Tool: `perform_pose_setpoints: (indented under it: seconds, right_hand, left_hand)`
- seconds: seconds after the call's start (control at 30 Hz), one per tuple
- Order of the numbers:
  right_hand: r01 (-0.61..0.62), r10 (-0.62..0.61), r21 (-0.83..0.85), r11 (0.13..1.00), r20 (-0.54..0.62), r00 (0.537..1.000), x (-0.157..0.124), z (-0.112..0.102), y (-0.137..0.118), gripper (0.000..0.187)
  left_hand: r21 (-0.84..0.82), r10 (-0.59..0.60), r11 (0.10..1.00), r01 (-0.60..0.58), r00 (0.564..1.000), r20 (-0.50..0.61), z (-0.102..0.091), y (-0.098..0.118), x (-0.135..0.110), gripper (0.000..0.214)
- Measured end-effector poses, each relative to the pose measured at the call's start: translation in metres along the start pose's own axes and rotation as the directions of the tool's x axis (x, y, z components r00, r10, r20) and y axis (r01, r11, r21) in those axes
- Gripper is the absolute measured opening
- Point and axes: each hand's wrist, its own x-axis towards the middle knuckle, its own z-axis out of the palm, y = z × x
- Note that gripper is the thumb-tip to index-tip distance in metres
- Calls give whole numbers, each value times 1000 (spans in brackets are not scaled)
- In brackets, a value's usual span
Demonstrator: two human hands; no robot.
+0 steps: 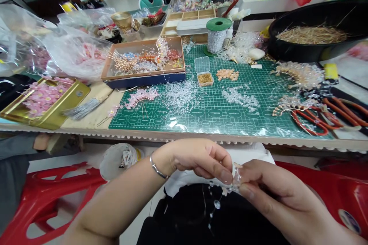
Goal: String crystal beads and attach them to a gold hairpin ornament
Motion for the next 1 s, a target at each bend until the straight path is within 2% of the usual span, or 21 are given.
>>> perform_pose_setpoints:
  seconds: [0.07,0.17,0.3,0.37,0.43,0.5,0.57,0.63,0.7,0.8,0.87,1.0]
  right_hand:
    - [66,-67,-20,998,-63,996,1,1,-1,14]
    - [132,-135,-30,991,-140,981,4,3,-3,14]
    - [130,-141,-74,989,-171,975,5,6,0,15]
    - [119,-158,-170,978,-243,957,3,7,5,10]
    - [81,-182,-298,951,-328,927,1,7,10,6]
    - [38,-206,-401,915,-385,900,1,7,15,5]
    - [11,-223,-457,889,-414,883,3,5,17,6]
    - [-7,-242,-498,867,-432,869,6,3,18,6]
    - [-21,-254,-529,848,-441,861,8,2,17,7]
    - [-46,-232,-552,832,-422,877,10,-1,17,8]
    - [-62,-218,-563,824,-417,882,10,-3,18,9]
    - [-90,-207,-624,777,-388,898,12,-7,24,11]
  left_hand:
    - [-117,37,993,-31,998,47,0,-11,8,17]
    - [-169,73,984,-59,994,76,6,-23,16,11]
    - [-193,137,974,-121,988,74,18,-30,20,6]
    - [-205,183,964,-167,981,58,26,-32,19,6]
    - [-222,252,942,-252,967,-27,36,-34,17,8]
    - [-195,340,908,-371,924,-176,47,-35,15,11]
    - [-42,402,899,-435,862,-309,57,-34,11,13]
    - [236,470,882,-408,806,-361,64,-33,6,17]
    - [553,569,763,-335,755,-327,68,-32,1,23]
    - [883,693,427,-193,698,-183,71,-34,-5,27]
    - [972,716,226,-57,687,-126,74,-37,-10,23]
    - [965,668,-62,254,730,-149,85,-41,-15,11]
